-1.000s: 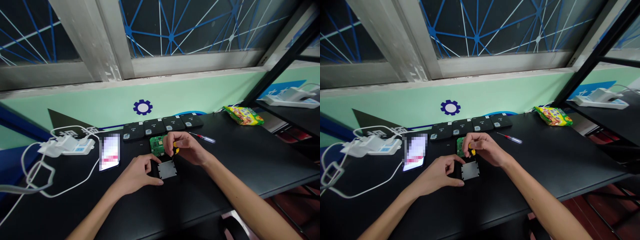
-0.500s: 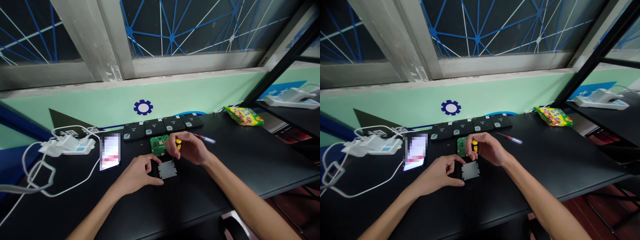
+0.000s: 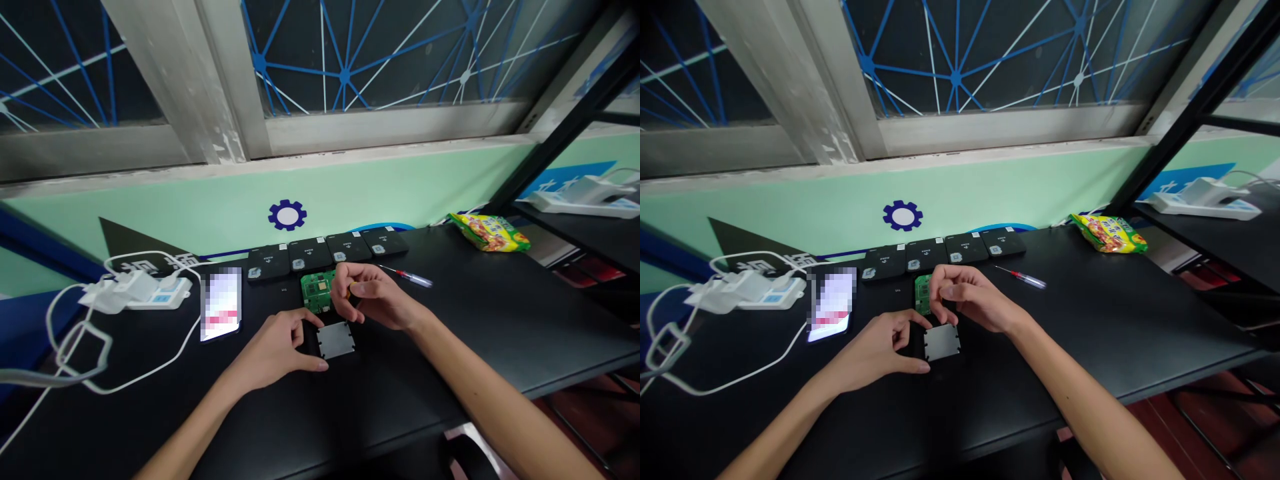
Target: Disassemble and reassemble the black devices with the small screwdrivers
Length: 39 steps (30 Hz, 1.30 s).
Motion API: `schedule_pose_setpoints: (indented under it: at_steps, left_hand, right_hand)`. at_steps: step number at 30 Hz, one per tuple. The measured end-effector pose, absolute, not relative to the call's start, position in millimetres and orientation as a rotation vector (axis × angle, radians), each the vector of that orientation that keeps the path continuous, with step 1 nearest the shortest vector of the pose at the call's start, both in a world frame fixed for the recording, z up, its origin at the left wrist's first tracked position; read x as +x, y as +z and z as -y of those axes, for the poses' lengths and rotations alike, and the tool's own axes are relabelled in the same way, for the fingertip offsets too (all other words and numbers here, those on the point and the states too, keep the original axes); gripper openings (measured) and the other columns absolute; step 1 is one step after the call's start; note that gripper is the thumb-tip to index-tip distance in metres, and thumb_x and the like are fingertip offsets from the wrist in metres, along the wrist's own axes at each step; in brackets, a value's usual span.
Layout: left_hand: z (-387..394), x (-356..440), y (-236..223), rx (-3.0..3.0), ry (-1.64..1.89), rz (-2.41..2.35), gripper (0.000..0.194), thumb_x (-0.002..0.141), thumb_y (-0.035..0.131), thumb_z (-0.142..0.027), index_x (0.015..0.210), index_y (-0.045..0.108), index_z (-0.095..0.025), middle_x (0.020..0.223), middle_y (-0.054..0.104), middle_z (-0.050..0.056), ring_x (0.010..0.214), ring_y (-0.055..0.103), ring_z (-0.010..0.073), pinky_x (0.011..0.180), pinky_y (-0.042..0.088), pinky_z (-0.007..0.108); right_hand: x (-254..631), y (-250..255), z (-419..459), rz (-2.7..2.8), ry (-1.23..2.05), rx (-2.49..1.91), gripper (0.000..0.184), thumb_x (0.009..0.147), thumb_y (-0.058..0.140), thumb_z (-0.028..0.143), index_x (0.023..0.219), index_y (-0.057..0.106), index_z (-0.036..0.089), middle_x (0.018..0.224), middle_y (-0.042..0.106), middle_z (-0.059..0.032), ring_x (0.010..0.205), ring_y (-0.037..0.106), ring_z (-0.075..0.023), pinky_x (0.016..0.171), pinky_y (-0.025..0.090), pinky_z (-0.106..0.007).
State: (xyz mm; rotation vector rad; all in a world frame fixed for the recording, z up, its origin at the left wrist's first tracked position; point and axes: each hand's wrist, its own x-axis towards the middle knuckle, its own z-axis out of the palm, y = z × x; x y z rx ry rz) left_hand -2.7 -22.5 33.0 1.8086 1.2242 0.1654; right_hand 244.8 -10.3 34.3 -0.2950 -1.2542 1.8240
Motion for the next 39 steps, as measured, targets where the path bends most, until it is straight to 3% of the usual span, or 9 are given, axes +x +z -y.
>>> schedule_pose_setpoints:
  at_steps: [6, 16, 20, 25, 29, 32, 39]
  left_hand:
    - [23, -3, 32, 1.827, 0.172, -1.221, 0.056, 0.069, 0.096, -0.045, 0.118, 0.075, -0.026, 0.066, 0.038, -0.010, 0.061, 0.039, 0.0143, 0.058, 0.023, 0.029]
    - [24, -4, 32, 1.803, 0.201, -1.204, 0.057, 0.069, 0.098, -0.047, 0.116, 0.076, -0.024, 0.066, 0.039, -0.010, 0.061, 0.039, 0.0138, 0.057, 0.024, 0.028]
    - [25, -2, 38, 1.644, 0.313, -1.183, 0.050, 0.082, 0.088, -0.055, 0.116, 0.076, -0.021, 0.068, 0.040, -0.009, 0.062, 0.039, 0.0135, 0.058, 0.027, 0.027]
    - [24, 0, 42, 1.137, 0.536, -1.027, 0.042, 0.099, 0.071, -0.054, 0.114, 0.079, -0.016, 0.081, 0.059, 0.000, 0.068, 0.052, 0.0135, 0.058, 0.037, 0.026]
    - [20, -2, 36, 0.956, 0.647, -0.878, 0.033, 0.096, 0.075, -0.037, 0.115, 0.082, -0.010, 0.107, 0.078, 0.015, 0.099, 0.074, 0.0258, 0.086, 0.057, 0.034]
    - [18, -3, 33, 0.935, 0.662, -0.862, 0.031, 0.093, 0.080, -0.030, 0.117, 0.082, -0.010, 0.123, 0.080, 0.019, 0.119, 0.074, 0.0331, 0.109, 0.054, 0.043]
    - [19, -5, 27, 0.945, 0.627, -0.864, 0.033, 0.094, 0.084, -0.028, 0.121, 0.081, -0.011, 0.129, 0.079, 0.019, 0.124, 0.074, 0.0333, 0.116, 0.053, 0.045]
  right_hand:
    - [245, 31, 8, 1.303, 1.748, -0.328, 0.016, 0.095, 0.077, 0.030, 0.089, 0.070, 0.017, 0.082, 0.070, -0.0040, 0.072, 0.062, -0.0158, 0.073, 0.050, -0.030]
    - [243, 32, 9, 1.264, 1.732, -0.356, 0.025, 0.086, 0.088, 0.021, 0.087, 0.063, 0.020, 0.085, 0.071, -0.0016, 0.068, 0.064, -0.0146, 0.064, 0.048, -0.027]
    - [243, 32, 9, 1.256, 1.756, -0.395, 0.018, 0.097, 0.077, 0.030, 0.089, 0.064, 0.021, 0.071, 0.062, 0.0015, 0.059, 0.052, -0.0134, 0.060, 0.041, -0.028]
    - [244, 36, 12, 1.257, 1.761, -0.444, 0.022, 0.098, 0.073, 0.035, 0.085, 0.065, 0.020, 0.063, 0.041, 0.0063, 0.058, 0.034, -0.0129, 0.060, 0.033, -0.029]
    - [247, 40, 13, 1.269, 1.707, -0.464, 0.023, 0.099, 0.072, 0.035, 0.082, 0.069, 0.020, 0.060, 0.034, 0.0071, 0.057, 0.032, -0.0140, 0.059, 0.030, -0.031]
    - [246, 42, 13, 1.210, 1.658, -0.369, 0.029, 0.100, 0.067, 0.037, 0.077, 0.070, 0.020, 0.056, 0.029, 0.0071, 0.055, 0.029, -0.0147, 0.058, 0.029, -0.031]
    - [240, 49, 15, 1.008, 1.677, -0.199, 0.035, 0.094, 0.064, 0.036, 0.064, 0.061, 0.021, 0.058, 0.030, 0.0051, 0.054, 0.024, -0.0143, 0.057, 0.029, -0.031]
